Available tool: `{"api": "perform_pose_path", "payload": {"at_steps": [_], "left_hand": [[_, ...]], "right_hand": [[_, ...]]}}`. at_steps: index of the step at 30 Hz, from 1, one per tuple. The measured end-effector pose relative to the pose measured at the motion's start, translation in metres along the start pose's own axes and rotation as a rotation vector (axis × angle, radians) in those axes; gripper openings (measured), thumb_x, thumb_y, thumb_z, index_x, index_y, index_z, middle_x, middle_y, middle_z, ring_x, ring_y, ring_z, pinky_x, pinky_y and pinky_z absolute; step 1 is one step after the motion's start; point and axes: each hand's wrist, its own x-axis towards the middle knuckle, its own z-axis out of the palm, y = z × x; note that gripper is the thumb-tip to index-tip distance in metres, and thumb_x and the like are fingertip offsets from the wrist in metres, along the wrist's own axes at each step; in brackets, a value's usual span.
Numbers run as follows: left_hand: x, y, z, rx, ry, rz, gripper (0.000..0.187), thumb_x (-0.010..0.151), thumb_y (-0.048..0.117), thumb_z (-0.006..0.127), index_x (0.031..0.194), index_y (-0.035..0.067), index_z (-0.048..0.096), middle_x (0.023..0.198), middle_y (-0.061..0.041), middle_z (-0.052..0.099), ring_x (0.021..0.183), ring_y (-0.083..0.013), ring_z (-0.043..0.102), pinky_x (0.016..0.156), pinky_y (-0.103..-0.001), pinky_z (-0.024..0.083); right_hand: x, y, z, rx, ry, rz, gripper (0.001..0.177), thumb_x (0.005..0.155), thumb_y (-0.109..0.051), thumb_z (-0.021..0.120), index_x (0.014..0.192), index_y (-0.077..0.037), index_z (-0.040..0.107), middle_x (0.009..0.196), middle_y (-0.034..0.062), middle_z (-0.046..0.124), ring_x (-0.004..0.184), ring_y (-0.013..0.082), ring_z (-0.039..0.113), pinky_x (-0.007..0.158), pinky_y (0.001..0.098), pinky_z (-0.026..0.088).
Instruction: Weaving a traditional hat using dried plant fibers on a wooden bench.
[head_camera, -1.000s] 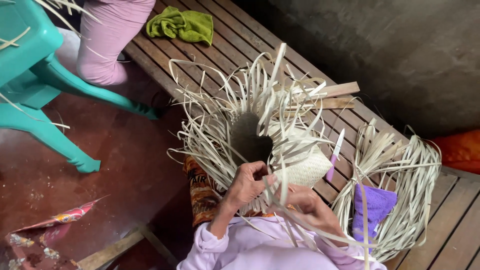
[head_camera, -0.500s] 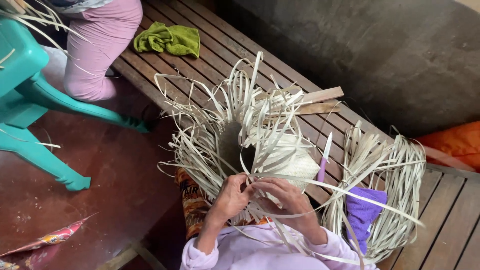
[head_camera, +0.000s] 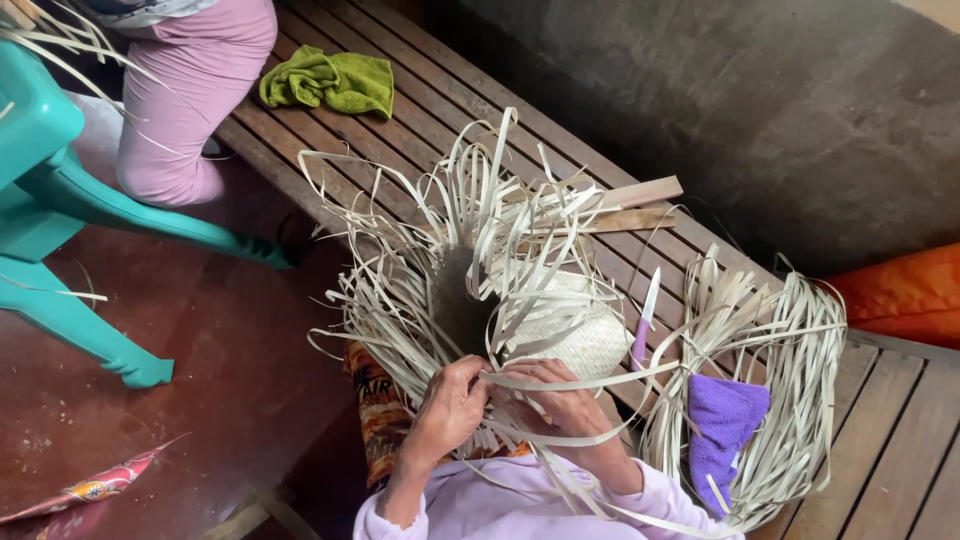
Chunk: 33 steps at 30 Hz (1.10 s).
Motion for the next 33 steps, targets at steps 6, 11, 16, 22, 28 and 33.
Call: {"api": "perform_pose_path", "payload": {"at_steps": [6, 11, 16, 22, 28, 33], "left_hand": [[-0.002, 0.011, -0.006, 0.065, 0.015, -0.081, 0.012, 0.089, 0.011, 0.059, 0.082, 0.009, 0.068, 0.075, -0.003, 0.071, 0.067, -0.0142, 0.061, 0.058, -0.033, 0.046], [-0.005, 0.013, -0.008, -0.024, -0.024, -0.223, 0.013, 0.089, 0.020, 0.066, 0.092, 0.009, 0.074, 0.081, -0.001, 0.075, 0.069, -0.0113, 0.066, 0.063, -0.026, 0.057], [-0.009, 0.013, 0.000, 0.018, 0.100, -0.055, 0.008, 0.084, 0.009, 0.060, 0.082, 0.008, 0.067, 0.074, -0.002, 0.068, 0.064, -0.0149, 0.061, 0.058, -0.031, 0.050], [-0.013, 0.018, 0.005, 0.116, 0.237, 0.165, 0.010, 0.079, 0.001, 0.056, 0.069, 0.003, 0.055, 0.065, -0.006, 0.058, 0.055, -0.0214, 0.054, 0.053, -0.039, 0.041], [-0.015, 0.016, 0.006, 0.173, 0.235, 0.175, 0.006, 0.078, 0.003, 0.055, 0.078, 0.005, 0.061, 0.073, -0.006, 0.063, 0.063, -0.0235, 0.060, 0.060, -0.038, 0.046], [-0.014, 0.017, 0.002, 0.055, 0.186, 0.116, 0.013, 0.080, 0.002, 0.058, 0.085, 0.005, 0.069, 0.078, -0.004, 0.068, 0.067, -0.0180, 0.064, 0.061, -0.031, 0.050]], "right_hand": [[0.001, 0.002, 0.003, -0.001, 0.009, -0.002, 0.035, 0.090, -0.001, 0.062, 0.124, -0.008, 0.057, 0.115, 0.0082, 0.065, 0.108, 0.0262, 0.061, 0.094, 0.0381, 0.045], [0.000, 0.005, 0.005, -0.016, 0.039, 0.003, 0.026, 0.090, -0.008, 0.066, 0.115, -0.006, 0.061, 0.101, 0.0098, 0.073, 0.085, 0.0285, 0.068, 0.081, 0.0374, 0.048], [0.008, 0.002, 0.006, -0.082, 0.046, -0.016, 0.027, 0.091, -0.010, 0.066, 0.116, -0.008, 0.059, 0.107, 0.0113, 0.066, 0.094, 0.0297, 0.063, 0.081, 0.0390, 0.050], [0.016, 0.013, 0.014, -0.168, 0.064, -0.100, 0.031, 0.089, -0.008, 0.064, 0.119, -0.004, 0.056, 0.103, 0.0115, 0.066, 0.087, 0.0278, 0.062, 0.081, 0.0375, 0.048], [0.019, 0.017, 0.009, 0.015, 0.061, -0.110, 0.013, 0.097, -0.015, 0.052, 0.105, -0.004, 0.056, 0.096, 0.0105, 0.061, 0.080, 0.0283, 0.054, 0.075, 0.0390, 0.043], [0.014, 0.030, 0.011, -0.058, 0.049, -0.183, 0.011, 0.095, -0.014, 0.052, 0.091, -0.006, 0.057, 0.090, 0.0079, 0.063, 0.078, 0.0246, 0.058, 0.071, 0.0347, 0.044]]}}
